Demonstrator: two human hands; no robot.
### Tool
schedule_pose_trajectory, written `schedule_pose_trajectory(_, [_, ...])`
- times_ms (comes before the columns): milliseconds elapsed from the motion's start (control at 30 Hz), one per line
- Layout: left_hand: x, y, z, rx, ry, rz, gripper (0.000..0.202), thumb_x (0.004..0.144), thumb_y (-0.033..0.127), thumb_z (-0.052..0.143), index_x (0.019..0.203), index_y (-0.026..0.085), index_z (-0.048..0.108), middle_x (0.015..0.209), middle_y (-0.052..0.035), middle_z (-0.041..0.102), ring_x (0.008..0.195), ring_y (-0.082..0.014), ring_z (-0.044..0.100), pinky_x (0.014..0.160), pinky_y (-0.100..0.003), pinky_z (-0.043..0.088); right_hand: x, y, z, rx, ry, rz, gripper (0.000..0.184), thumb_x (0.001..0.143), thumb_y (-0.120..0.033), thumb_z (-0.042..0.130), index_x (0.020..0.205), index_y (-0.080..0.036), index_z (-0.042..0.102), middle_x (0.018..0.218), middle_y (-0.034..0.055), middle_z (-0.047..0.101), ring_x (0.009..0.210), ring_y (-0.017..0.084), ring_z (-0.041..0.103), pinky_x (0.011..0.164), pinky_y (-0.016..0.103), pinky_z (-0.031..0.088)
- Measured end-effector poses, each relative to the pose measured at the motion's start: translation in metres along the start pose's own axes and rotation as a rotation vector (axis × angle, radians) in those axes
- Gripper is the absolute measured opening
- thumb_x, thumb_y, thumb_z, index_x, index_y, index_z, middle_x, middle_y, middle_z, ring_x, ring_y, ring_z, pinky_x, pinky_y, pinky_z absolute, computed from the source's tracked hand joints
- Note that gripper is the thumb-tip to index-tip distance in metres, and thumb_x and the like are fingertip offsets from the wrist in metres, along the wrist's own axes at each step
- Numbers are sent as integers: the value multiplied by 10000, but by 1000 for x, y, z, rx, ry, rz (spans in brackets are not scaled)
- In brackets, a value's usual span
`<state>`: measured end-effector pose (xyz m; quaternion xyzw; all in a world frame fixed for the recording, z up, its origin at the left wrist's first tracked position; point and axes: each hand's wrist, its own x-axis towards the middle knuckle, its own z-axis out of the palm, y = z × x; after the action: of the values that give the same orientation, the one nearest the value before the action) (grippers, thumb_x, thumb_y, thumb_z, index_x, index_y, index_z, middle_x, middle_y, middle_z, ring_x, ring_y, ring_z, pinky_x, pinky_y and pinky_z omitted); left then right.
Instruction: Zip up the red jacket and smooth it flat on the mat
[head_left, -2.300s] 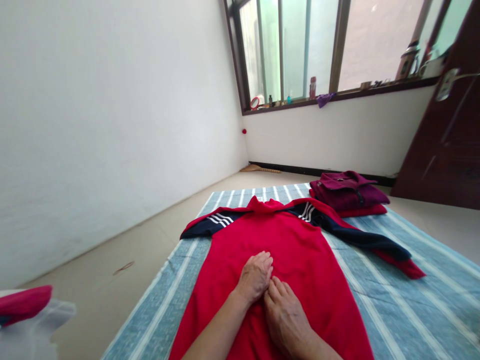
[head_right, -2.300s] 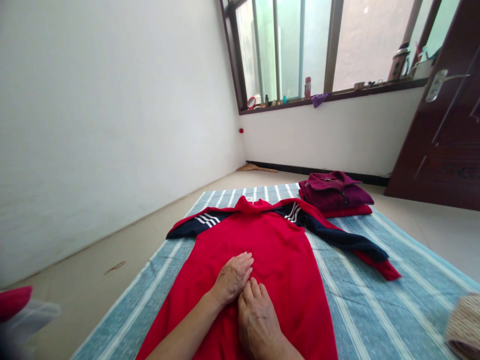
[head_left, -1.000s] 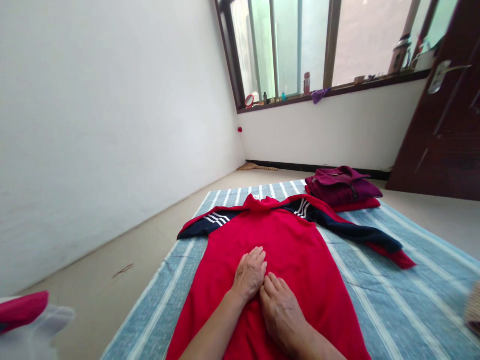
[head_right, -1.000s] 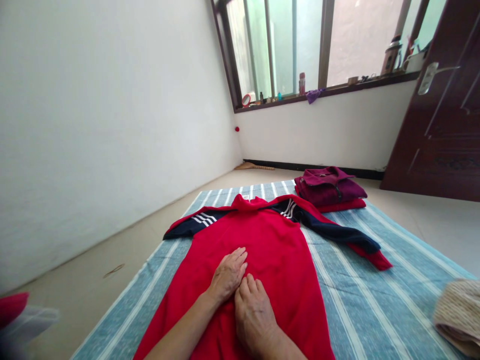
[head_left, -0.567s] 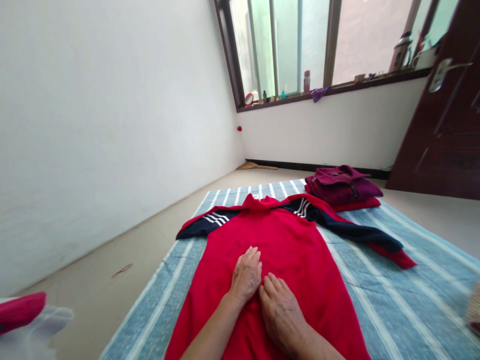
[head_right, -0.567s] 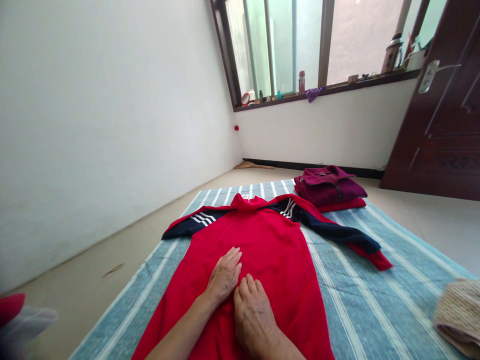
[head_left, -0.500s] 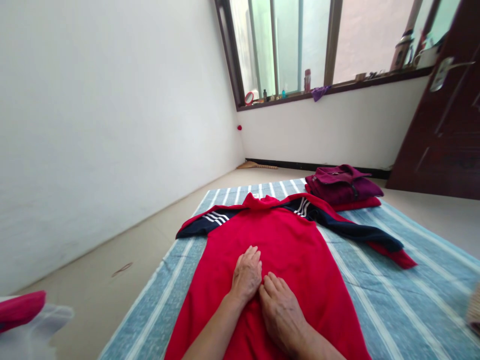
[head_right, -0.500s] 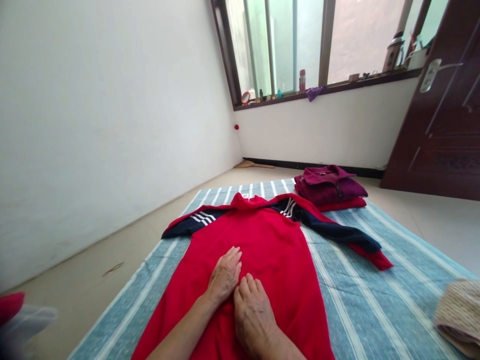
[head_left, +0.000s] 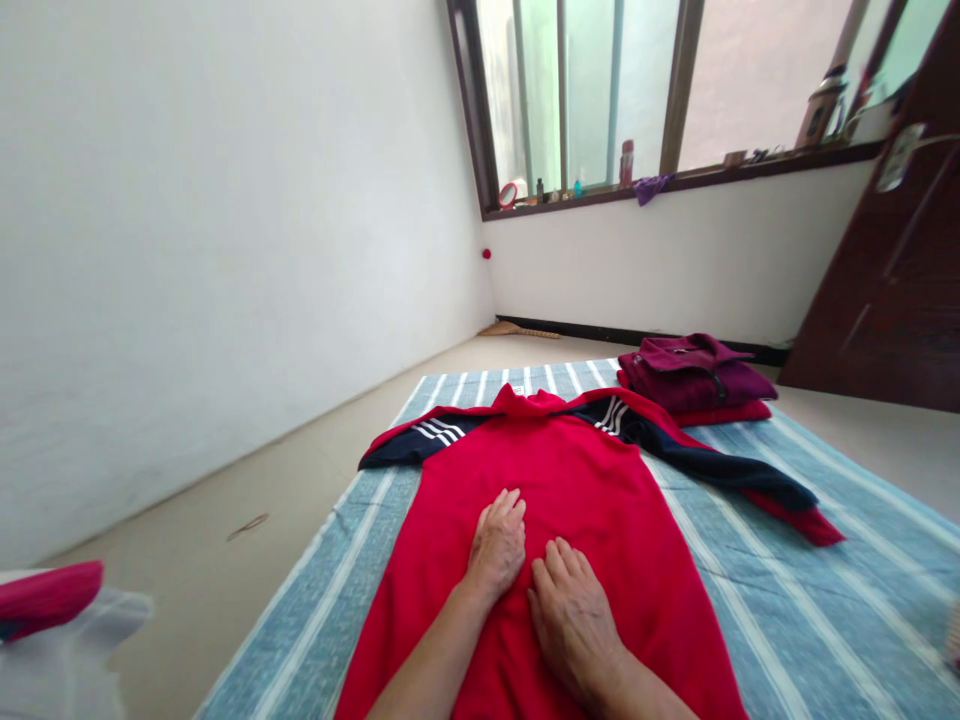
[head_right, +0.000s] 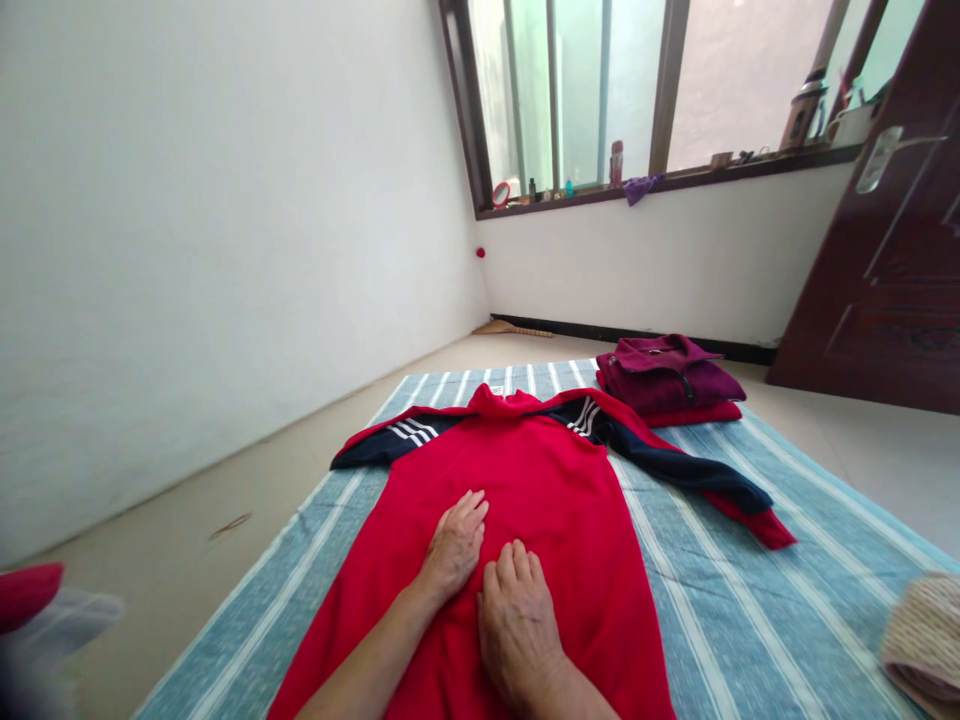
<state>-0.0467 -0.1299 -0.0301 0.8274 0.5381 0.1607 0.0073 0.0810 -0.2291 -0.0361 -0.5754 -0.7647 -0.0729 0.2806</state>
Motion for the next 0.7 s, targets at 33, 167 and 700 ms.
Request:
schedule_pose_trajectory(33, [-1,0,1,3,0,0,400,833,128,426,1200,181,577,1350,-79,523,1288,-208,423,1071,-433,350,0,0,0,1,-9,1,206,833,-158,511,986,-143,646,1129,154,611,1132,285,504,949,413,400])
schedule_pose_trajectory(167, [-4,2,5,24,26,-9,407,857,130,401,1231,194,548,1370,-76,503,1306,-197,399,1086,-445,317,2,-1,-6,27,-65,34,187,838,-183,517,967,-159,650,1123,144,621,1116,278,522,948,415,404])
schedule_pose_trajectory(700, [-10,9,-3,48,-70,-43,442,897,182,338,1314,200,484,1425,-71,430,1330,-238,362,1097,-529,251,54,29,-25,-33,-356,20,456,848,-71,360,1274,-81,522,1342,184,486,1271,281,413,1001,446,360])
